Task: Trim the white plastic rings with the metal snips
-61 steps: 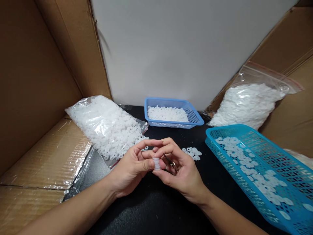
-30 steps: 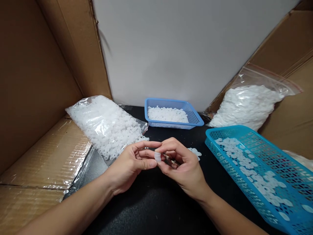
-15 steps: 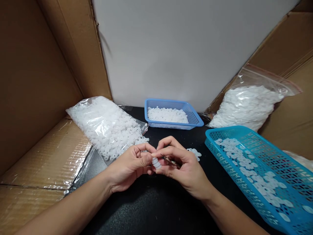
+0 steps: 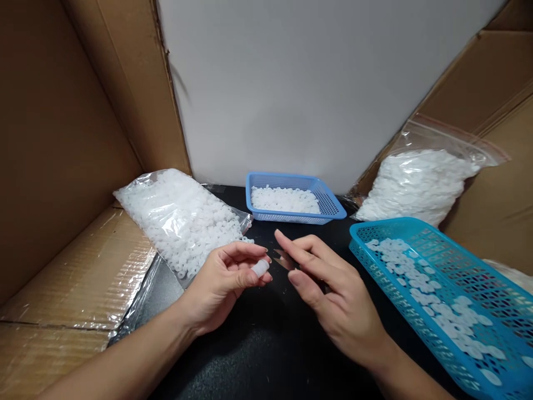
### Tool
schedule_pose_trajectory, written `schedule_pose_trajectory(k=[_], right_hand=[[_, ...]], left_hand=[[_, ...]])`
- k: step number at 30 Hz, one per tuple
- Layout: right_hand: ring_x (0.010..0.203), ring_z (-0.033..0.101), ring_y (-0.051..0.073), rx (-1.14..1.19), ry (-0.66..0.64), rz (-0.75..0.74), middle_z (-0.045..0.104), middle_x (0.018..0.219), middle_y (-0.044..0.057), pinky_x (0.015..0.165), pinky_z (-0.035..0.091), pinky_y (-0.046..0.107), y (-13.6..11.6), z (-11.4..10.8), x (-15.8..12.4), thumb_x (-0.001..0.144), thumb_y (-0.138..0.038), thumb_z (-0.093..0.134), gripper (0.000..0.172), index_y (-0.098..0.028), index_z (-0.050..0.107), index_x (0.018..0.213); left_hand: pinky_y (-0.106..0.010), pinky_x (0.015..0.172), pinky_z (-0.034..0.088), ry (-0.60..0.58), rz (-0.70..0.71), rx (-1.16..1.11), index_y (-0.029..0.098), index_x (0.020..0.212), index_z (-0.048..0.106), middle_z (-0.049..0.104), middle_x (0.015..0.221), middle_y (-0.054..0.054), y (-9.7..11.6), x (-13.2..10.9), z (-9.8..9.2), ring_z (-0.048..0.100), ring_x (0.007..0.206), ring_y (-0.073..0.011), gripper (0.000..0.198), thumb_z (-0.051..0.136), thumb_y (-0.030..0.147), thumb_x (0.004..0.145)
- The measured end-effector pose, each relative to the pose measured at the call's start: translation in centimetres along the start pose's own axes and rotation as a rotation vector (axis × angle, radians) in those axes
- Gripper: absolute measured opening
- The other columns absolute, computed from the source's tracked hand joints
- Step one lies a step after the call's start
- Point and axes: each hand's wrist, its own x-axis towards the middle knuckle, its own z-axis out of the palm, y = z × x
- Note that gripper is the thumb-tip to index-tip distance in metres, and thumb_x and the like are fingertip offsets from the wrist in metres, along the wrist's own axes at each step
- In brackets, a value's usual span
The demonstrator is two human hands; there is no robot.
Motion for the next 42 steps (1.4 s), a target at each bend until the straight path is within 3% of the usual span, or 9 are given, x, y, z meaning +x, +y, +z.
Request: schedule_pose_trajectory(k=[5,9,12,24,38,42], right_hand=[[0.072,0.062,0.014,-0.389,0.088,-0.242,0.067,0.086,0.004,0.063,0.050,0.025,-0.7,0.4,-0.9,0.101,-0.010,0.058,0.054,-0.023,0.051,0.153],[0.068,0.062,0.013,-0.544,0.078,-0.315,0.070,0.083,0.005,0.061,0.048,0.025,-0.7,0.6,-1.1,0.102,-0.010,0.058,0.038,-0.013,0.065,0.139],[0.069,0.064,0.012,-0.571,0.069,-0.328,0.072,0.082,0.006,0.062,0.048,0.024,-0.6,0.7,-1.1,0.102,-0.009,0.058,0.031,-0.009,0.070,0.130],[0.068,0.065,0.012,-0.603,0.095,-0.352,0.074,0.081,0.007,0.061,0.047,0.024,-0.5,1.3,-0.9,0.102,-0.009,0.058,0.027,-0.007,0.072,0.125],[0.068,0.063,0.013,-0.659,0.072,-0.359,0.073,0.080,0.005,0.061,0.044,0.025,-0.5,1.1,-1.0,0.103,-0.012,0.057,0.027,-0.009,0.072,0.126],[0.069,0.063,0.013,-0.667,0.061,-0.358,0.073,0.082,0.005,0.062,0.043,0.025,-0.4,1.1,-1.3,0.104,-0.013,0.056,0.034,-0.013,0.067,0.136]], left_hand=[[-0.014,0.071,0.059,0.020,0.114,-0.015,0.015,0.070,0.079,0.077,0.084,0.001,-0.1,-0.1,0.4,0.074,0.068,-0.0081,0.023,0.099,0.016,0.059],[-0.015,0.070,0.059,0.056,0.151,-0.012,0.016,0.071,0.079,0.076,0.081,0.002,-0.2,0.0,0.6,0.074,0.067,-0.0083,0.026,0.100,0.016,0.056],[-0.014,0.066,0.058,0.084,0.174,0.012,0.016,0.070,0.078,0.076,0.078,0.002,-0.2,0.0,0.6,0.072,0.065,-0.0080,0.028,0.100,0.015,0.053],[-0.014,0.065,0.056,0.143,0.253,0.138,0.017,0.069,0.079,0.076,0.075,0.001,-0.4,0.0,0.4,0.068,0.066,-0.0076,0.027,0.099,0.011,0.052],[-0.014,0.064,0.055,0.136,0.249,0.167,0.018,0.071,0.079,0.077,0.075,0.001,-0.5,-0.1,0.4,0.068,0.066,-0.0073,0.024,0.097,0.011,0.057],[-0.014,0.065,0.055,0.137,0.243,0.173,0.018,0.072,0.080,0.078,0.075,0.001,-0.5,-0.2,0.4,0.069,0.066,-0.0075,0.024,0.097,0.011,0.058]])
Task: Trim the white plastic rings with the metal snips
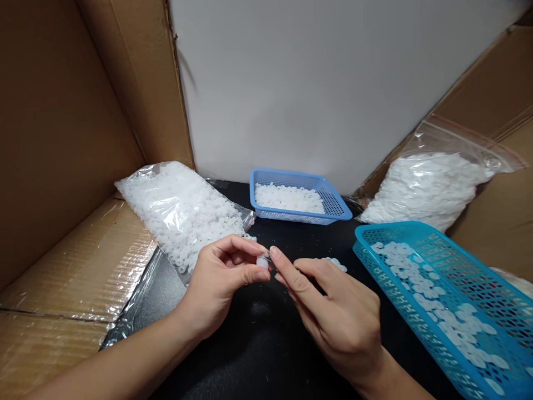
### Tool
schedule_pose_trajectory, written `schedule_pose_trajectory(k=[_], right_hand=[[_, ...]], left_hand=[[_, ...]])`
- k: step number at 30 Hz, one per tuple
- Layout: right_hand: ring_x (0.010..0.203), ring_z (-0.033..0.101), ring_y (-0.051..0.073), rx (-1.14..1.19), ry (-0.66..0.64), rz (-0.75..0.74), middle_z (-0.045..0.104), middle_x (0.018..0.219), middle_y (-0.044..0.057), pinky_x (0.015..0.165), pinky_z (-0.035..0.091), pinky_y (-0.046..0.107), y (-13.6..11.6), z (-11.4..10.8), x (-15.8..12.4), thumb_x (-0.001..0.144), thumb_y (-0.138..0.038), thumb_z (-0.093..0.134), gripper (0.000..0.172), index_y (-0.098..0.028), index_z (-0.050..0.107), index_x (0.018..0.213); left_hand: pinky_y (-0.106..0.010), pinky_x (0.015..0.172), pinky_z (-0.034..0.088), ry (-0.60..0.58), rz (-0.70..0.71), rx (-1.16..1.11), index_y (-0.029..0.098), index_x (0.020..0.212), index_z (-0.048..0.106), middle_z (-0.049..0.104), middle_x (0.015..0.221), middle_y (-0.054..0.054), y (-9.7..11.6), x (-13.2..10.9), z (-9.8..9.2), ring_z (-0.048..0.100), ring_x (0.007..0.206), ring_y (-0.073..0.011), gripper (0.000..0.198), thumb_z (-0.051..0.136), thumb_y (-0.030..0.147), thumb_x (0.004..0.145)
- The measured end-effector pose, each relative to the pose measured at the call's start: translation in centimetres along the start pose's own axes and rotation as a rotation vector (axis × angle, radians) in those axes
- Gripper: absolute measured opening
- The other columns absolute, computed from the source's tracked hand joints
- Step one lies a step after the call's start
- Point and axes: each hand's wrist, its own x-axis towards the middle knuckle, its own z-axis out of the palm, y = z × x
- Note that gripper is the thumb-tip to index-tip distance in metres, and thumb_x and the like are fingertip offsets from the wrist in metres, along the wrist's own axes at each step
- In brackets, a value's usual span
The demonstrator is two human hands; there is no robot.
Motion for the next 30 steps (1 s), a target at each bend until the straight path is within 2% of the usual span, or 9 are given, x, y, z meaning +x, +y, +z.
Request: schedule_pose_trajectory(k=[4,7,14,22,30], right_hand=[[0.069,0.063,0.014,-0.017,-0.003,-0.007,0.072,0.083,0.004,0.062,0.043,0.026,0.02,-0.07,0.01,0.104,-0.013,0.056,0.052,-0.018,0.049,0.155],[0.068,0.064,0.014,-0.031,-0.016,-0.015,0.072,0.083,0.004,0.061,0.044,0.026,0.05,-0.18,0.12,0.104,-0.013,0.054,0.056,-0.020,0.042,0.159],[0.067,0.063,0.014,-0.012,-0.013,-0.021,0.072,0.081,0.004,0.061,0.043,0.027,0.08,-0.19,0.14,0.104,-0.011,0.055,0.052,-0.018,0.049,0.155],[0.070,0.065,0.013,0.096,0.048,0.068,0.071,0.084,0.005,0.062,0.048,0.024,0.31,0.06,0.02,0.099,-0.005,0.059,0.052,-0.019,0.056,0.150],[0.066,0.065,0.013,0.054,0.012,-0.004,0.073,0.080,0.004,0.060,0.046,0.024,0.56,-0.10,0.19,0.101,-0.011,0.059,0.051,-0.020,0.054,0.152]], left_hand=[[-0.014,0.065,0.055,-0.002,-0.014,0.007,0.018,0.072,0.080,0.078,0.073,0.001,0.02,-0.10,0.01,0.069,0.065,-0.0072,0.023,0.097,0.011,0.058],[-0.014,0.064,0.055,0.004,-0.016,0.006,0.018,0.072,0.080,0.077,0.071,0.001,0.05,-0.12,0.02,0.069,0.064,-0.0072,0.024,0.097,0.011,0.057],[-0.015,0.063,0.055,0.017,-0.014,0.013,0.017,0.070,0.079,0.077,0.071,0.000,0.06,-0.08,0.17,0.068,0.063,-0.0083,0.025,0.098,0.012,0.055],[-0.018,0.069,0.058,0.004,-0.036,-0.023,0.018,0.076,0.079,0.077,0.069,0.001,-0.03,-0.04,0.00,0.072,0.066,-0.0110,0.030,0.097,0.008,0.054],[-0.016,0.062,0.055,0.059,-0.007,-0.005,0.017,0.073,0.078,0.076,0.068,0.000,0.16,0.06,0.20,0.068,0.063,-0.0096,0.032,0.098,0.008,0.049]])
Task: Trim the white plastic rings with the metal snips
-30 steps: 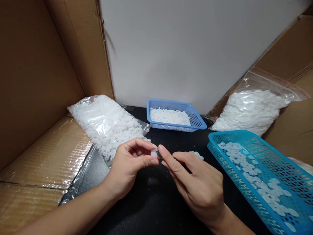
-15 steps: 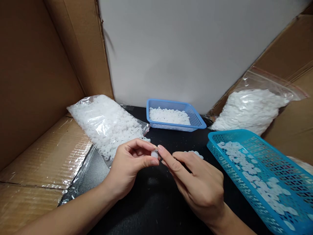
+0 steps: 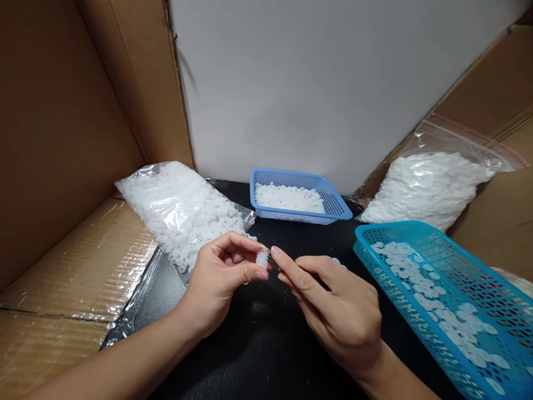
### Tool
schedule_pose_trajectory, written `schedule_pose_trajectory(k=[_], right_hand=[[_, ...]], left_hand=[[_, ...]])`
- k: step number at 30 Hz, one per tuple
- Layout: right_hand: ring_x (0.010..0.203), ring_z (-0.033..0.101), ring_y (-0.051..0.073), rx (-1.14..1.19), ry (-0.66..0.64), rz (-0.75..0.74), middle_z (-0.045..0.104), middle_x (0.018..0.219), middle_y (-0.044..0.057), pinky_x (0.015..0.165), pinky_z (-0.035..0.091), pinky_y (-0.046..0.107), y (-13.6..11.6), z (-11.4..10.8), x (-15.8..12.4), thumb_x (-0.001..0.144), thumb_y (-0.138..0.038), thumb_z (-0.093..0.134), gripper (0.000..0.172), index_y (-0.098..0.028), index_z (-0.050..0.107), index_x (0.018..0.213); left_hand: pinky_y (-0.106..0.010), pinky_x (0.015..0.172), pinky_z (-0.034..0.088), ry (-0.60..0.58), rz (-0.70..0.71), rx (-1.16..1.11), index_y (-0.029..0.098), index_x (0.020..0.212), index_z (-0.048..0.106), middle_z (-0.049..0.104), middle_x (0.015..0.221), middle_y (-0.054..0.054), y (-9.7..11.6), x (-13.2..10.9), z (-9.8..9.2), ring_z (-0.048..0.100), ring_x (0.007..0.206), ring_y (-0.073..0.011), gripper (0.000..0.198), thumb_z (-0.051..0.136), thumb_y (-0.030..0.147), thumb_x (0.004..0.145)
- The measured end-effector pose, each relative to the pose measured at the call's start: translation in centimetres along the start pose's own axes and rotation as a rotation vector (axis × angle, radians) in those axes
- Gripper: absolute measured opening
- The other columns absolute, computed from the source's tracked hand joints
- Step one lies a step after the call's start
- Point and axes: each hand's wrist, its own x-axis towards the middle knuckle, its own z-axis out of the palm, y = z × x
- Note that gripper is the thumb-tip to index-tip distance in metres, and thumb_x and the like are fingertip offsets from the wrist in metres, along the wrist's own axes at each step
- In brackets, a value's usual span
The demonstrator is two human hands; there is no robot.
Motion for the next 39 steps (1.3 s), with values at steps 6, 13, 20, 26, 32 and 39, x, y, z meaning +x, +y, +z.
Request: schedule_pose_trajectory(k=[6,13,20,26,32,39], right_hand=[[0.065,0.065,0.013,-0.030,-0.010,-0.010,0.073,0.080,0.004,0.060,0.045,0.024,0.0,0.0,0.1,0.102,-0.013,0.058,0.050,-0.021,0.054,0.152],[0.066,0.065,0.013,-0.056,-0.018,-0.023,0.073,0.079,0.004,0.059,0.043,0.025,-0.1,-0.1,0.1,0.102,-0.010,0.057,0.050,-0.019,0.055,0.151],[0.064,0.062,0.013,-0.081,-0.031,-0.044,0.072,0.079,0.003,0.059,0.041,0.026,0.0,-0.3,0.1,0.102,-0.011,0.056,0.053,-0.020,0.050,0.155],[0.063,0.057,0.014,-0.074,-0.014,-0.051,0.070,0.078,0.004,0.059,0.040,0.027,0.2,-0.2,-0.3,0.103,-0.010,0.053,0.043,-0.016,0.062,0.144],[0.067,0.061,0.012,0.021,0.015,0.053,0.068,0.078,0.003,0.061,0.045,0.025,0.1,0.2,-0.2,0.100,-0.005,0.056,0.038,-0.016,0.071,0.133],[0.066,0.062,0.012,0.436,0.082,0.507,0.068,0.086,0.002,0.057,0.051,0.021,0.3,0.7,0.2,0.104,-0.023,0.055,0.027,-0.022,0.070,0.127]], left_hand=[[-0.017,0.061,0.056,-0.006,-0.004,0.003,0.016,0.071,0.078,0.076,0.068,-0.001,0.0,-0.1,0.0,0.068,0.062,-0.0104,0.032,0.099,0.009,0.048],[-0.015,0.061,0.055,-0.026,-0.007,-0.006,0.017,0.072,0.078,0.077,0.069,0.000,-0.1,-0.1,0.0,0.069,0.062,-0.0090,0.030,0.098,0.009,0.052],[-0.017,0.061,0.056,-0.010,-0.010,0.014,0.017,0.071,0.078,0.077,0.069,-0.001,0.0,-0.2,-0.1,0.068,0.062,-0.0101,0.030,0.099,0.010,0.050],[-0.016,0.061,0.056,-0.027,-0.030,-0.011,0.017,0.071,0.078,0.077,0.068,-0.001,0.0,-0.2,0.1,0.069,0.061,-0.0099,0.031,0.099,0.009,0.049],[-0.014,0.065,0.057,-0.090,-0.017,0.001,0.019,0.077,0.080,0.077,0.069,0.001,-0.2,-0.1,-0.3,0.071,0.065,-0.0091,0.029,0.097,0.007,0.056],[-0.017,0.070,0.060,-0.158,0.122,0.141,0.022,0.082,0.081,0.080,0.080,0.001,-0.1,0.0,-0.6,0.073,0.073,-0.0118,0.034,0.093,0.001,0.059]])
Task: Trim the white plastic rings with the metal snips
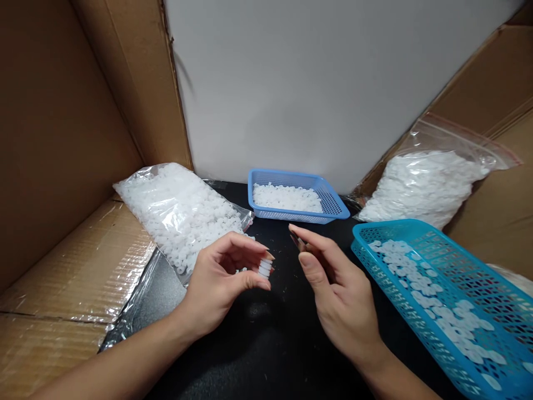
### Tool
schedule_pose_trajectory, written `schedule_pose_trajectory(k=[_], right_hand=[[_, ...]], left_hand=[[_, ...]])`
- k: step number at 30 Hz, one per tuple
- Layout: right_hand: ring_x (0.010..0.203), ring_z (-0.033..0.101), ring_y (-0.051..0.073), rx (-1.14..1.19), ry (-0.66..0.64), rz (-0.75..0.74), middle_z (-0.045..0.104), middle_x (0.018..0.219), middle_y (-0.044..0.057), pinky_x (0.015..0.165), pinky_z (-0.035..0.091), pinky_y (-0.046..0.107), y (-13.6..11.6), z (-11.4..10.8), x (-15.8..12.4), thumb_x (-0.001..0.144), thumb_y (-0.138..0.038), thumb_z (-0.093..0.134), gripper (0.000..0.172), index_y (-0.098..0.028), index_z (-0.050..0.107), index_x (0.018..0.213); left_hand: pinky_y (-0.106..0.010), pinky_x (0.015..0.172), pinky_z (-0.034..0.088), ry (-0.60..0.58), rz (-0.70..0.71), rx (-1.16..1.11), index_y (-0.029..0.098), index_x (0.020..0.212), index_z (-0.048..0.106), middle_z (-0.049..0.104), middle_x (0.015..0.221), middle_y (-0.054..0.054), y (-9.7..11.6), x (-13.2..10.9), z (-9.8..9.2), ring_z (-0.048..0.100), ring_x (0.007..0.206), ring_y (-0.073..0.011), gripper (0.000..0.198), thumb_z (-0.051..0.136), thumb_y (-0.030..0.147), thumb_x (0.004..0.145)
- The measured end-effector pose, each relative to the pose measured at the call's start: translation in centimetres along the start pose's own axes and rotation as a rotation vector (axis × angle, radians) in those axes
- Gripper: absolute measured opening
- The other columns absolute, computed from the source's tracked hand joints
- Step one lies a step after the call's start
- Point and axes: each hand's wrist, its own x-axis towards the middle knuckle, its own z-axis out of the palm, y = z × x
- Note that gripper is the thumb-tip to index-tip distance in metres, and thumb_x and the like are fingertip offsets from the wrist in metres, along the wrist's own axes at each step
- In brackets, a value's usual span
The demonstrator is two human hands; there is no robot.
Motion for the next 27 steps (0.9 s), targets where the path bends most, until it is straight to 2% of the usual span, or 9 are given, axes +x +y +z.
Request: schedule_pose_trajectory(k=[2,5,8,11,17,20,22,25,27], right_hand=[[0.060,0.059,0.011,0.151,-0.016,0.106,0.070,0.085,0.002,0.052,0.048,0.021,0.1,0.1,0.0,0.105,-0.033,0.054,0.026,-0.022,0.069,0.122],[0.050,0.046,0.009,0.377,-0.073,0.292,0.063,0.075,-0.001,0.043,0.038,0.020,0.0,0.3,0.0,0.100,-0.050,0.058,0.033,-0.021,0.069,0.110],[0.051,0.042,0.008,0.509,-0.138,0.441,0.055,0.070,-0.003,0.042,0.032,0.020,-0.5,0.5,0.2,0.091,-0.053,0.072,0.033,-0.020,0.067,0.092],[0.051,0.037,0.007,0.557,-0.178,0.455,0.052,0.065,-0.005,0.043,0.029,0.020,-0.8,0.6,0.3,0.090,-0.047,0.074,0.031,-0.020,0.065,0.079],[0.048,0.037,0.006,0.584,-0.154,0.447,0.059,0.066,-0.004,0.045,0.034,0.020,-0.3,1.0,0.0,0.097,-0.047,0.067,0.033,-0.019,0.064,0.079],[0.055,0.051,0.009,0.517,-0.133,0.354,0.062,0.069,-0.002,0.051,0.043,0.020,-0.2,0.9,-0.1,0.097,-0.052,0.065,0.034,-0.020,0.069,0.085],[0.067,0.060,0.012,0.416,-0.132,0.212,0.064,0.076,0.000,0.059,0.050,0.023,-0.2,0.4,0.0,0.099,-0.054,0.060,0.036,-0.022,0.075,0.103],[0.078,0.064,0.015,0.247,-0.155,-0.029,0.066,0.088,0.003,0.067,0.054,0.026,-0.2,-0.6,0.3,0.105,-0.038,0.055,0.037,-0.024,0.068,0.136],[0.079,0.065,0.015,0.139,-0.162,-0.160,0.067,0.092,0.004,0.067,0.054,0.026,-0.1,-1.1,0.4,0.104,-0.022,0.057,0.041,-0.025,0.061,0.145]], left_hand=[[-0.018,0.070,0.061,-0.019,0.036,0.045,0.022,0.083,0.081,0.079,0.080,0.001,0.1,0.0,0.1,0.073,0.073,-0.0120,0.033,0.092,0.000,0.061],[-0.017,0.070,0.061,-0.045,0.107,0.077,0.023,0.084,0.081,0.079,0.082,0.001,0.1,0.0,0.3,0.073,0.073,-0.0113,0.033,0.090,-0.001,0.063],[-0.015,0.071,0.061,-0.075,0.177,0.103,0.023,0.086,0.082,0.078,0.083,0.002,0.1,0.0,0.4,0.073,0.075,-0.0102,0.033,0.089,-0.001,0.064],[-0.015,0.072,0.061,-0.094,0.208,0.130,0.023,0.086,0.082,0.078,0.082,0.001,0.1,0.1,0.4,0.073,0.077,-0.0102,0.031,0.089,0.000,0.066],[-0.017,0.072,0.062,-0.121,0.219,0.114,0.022,0.087,0.083,0.077,0.084,0.000,0.2,0.1,0.5,0.074,0.077,-0.0114,0.027,0.088,0.002,0.070],[-0.017,0.073,0.062,-0.121,0.223,0.117,0.022,0.088,0.083,0.077,0.084,-0.001,0.1,0.1,0.4,0.073,0.079,-0.0115,0.027,0.088,0.002,0.070],[-0.017,0.075,0.062,-0.110,0.226,0.123,0.022,0.086,0.083,0.077,0.085,-0.001,0.0,0.0,0.2,0.073,0.081,-0.0116,0.027,0.089,0.002,0.069],[-0.019,0.075,0.062,-0.091,0.210,0.096,0.021,0.081,0.082,0.078,0.088,-0.001,-0.2,0.1,0.0,0.073,0.080,-0.0116,0.025,0.090,0.002,0.067],[-0.019,0.073,0.062,-0.076,0.186,0.060,0.021,0.078,0.081,0.078,0.088,-0.001,-0.4,0.2,-0.2,0.073,0.076,-0.0109,0.025,0.091,0.002,0.066]])
